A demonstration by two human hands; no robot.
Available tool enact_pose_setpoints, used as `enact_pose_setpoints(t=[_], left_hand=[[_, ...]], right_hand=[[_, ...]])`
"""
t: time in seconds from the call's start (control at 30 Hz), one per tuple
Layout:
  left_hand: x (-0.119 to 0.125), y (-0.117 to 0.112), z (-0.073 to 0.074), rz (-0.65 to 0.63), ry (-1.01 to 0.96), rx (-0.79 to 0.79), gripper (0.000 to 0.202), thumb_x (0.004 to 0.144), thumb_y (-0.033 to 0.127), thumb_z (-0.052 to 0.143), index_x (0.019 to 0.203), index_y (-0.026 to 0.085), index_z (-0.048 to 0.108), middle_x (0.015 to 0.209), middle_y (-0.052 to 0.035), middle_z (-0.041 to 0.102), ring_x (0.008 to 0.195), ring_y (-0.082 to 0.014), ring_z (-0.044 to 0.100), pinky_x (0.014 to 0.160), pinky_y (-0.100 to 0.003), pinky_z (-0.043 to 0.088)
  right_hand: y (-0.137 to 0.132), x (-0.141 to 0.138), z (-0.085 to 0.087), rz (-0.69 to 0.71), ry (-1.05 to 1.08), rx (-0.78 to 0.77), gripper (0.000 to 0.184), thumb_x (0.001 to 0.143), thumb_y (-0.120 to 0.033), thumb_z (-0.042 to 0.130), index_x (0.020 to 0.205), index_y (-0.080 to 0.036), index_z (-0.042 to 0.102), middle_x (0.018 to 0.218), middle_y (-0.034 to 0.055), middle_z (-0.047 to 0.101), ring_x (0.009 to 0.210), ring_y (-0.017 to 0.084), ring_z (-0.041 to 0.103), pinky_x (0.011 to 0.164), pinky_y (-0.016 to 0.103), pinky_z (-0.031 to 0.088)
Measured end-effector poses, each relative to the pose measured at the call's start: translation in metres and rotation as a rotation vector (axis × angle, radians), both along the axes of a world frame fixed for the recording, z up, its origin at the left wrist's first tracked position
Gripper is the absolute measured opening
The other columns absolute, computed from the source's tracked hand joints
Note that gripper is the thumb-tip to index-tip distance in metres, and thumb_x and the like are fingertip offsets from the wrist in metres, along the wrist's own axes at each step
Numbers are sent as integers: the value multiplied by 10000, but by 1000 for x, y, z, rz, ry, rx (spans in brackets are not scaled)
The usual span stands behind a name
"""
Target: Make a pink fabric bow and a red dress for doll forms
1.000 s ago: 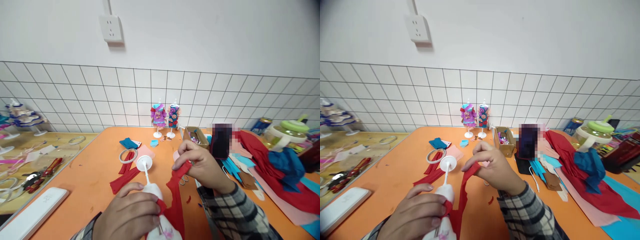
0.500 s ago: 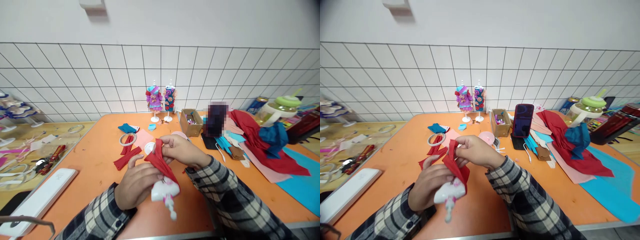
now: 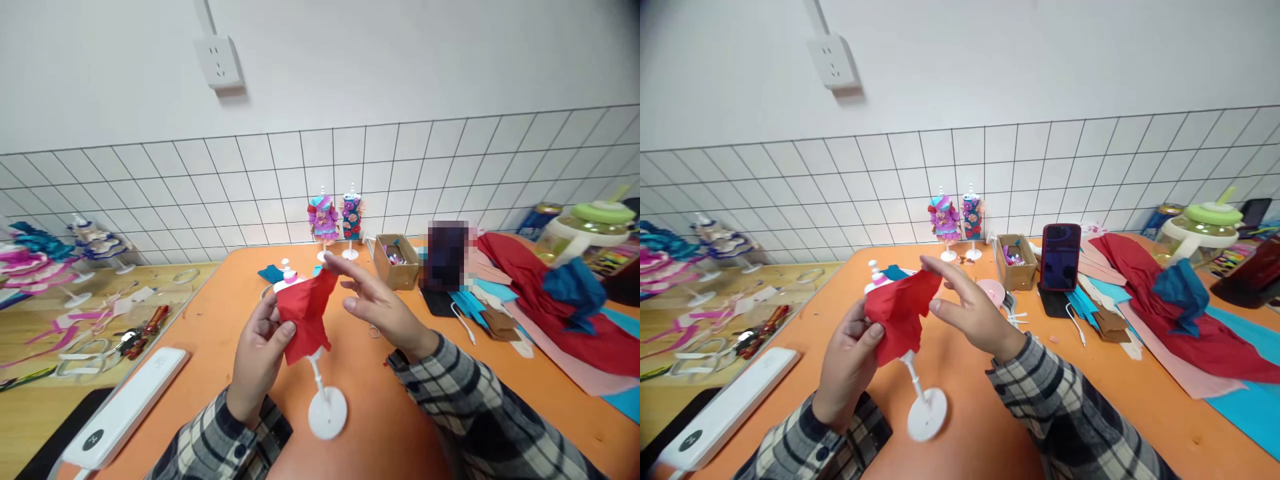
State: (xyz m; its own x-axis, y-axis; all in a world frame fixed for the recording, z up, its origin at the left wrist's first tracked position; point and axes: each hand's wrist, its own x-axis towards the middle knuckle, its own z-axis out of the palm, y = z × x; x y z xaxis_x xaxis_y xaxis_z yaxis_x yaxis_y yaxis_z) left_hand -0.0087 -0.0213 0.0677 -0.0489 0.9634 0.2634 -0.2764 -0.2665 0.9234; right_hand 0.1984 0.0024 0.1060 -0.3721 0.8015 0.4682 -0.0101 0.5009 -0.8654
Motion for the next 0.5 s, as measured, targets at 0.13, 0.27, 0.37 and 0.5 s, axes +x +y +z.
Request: enact_pose_setpoints(t=[0.13, 0.27, 0.37, 0.5], left_hand=[[-6, 4, 9, -189, -9, -54, 471, 746, 305, 768, 1176, 195, 609, 1021, -80, 695, 883, -223, 668, 727, -280, 551], [-11, 5, 6, -248, -22, -78, 435, 725, 291, 785, 1124, 194, 640, 960, -68, 701, 808, -194, 666, 694, -261, 548], [-15, 5, 2, -322, -40, -92, 446, 719, 285, 790, 1136, 205, 653, 1015, -75, 701, 843, -202, 671, 735, -272, 546], [-16, 4, -1, -406, -128, -118, 490, 680, 270, 823, 1142, 216, 668, 1070, -72, 701, 888, -213, 676, 777, -275, 539]], right_hand=[[-1, 4, 6, 32, -137, 4, 359, 866, -431, 606, 1170, -241, 618, 1486, 76, 413, 1382, 244, 347, 1134, 428, 252], [-1, 5, 10, -58, -128, -38, 147, 816, -326, 684, 802, -197, 616, 1362, 79, 521, 1278, 239, 455, 1076, 401, 315], [-1, 8, 11, -3, -96, -109, 178, 836, -328, 659, 753, -188, 588, 948, 40, 648, 918, 174, 597, 837, 314, 448], [-2, 6, 8, 69, -17, -253, 221, 817, -379, 682, 791, -173, 604, 694, -26, 559, 616, 97, 495, 582, 223, 387]])
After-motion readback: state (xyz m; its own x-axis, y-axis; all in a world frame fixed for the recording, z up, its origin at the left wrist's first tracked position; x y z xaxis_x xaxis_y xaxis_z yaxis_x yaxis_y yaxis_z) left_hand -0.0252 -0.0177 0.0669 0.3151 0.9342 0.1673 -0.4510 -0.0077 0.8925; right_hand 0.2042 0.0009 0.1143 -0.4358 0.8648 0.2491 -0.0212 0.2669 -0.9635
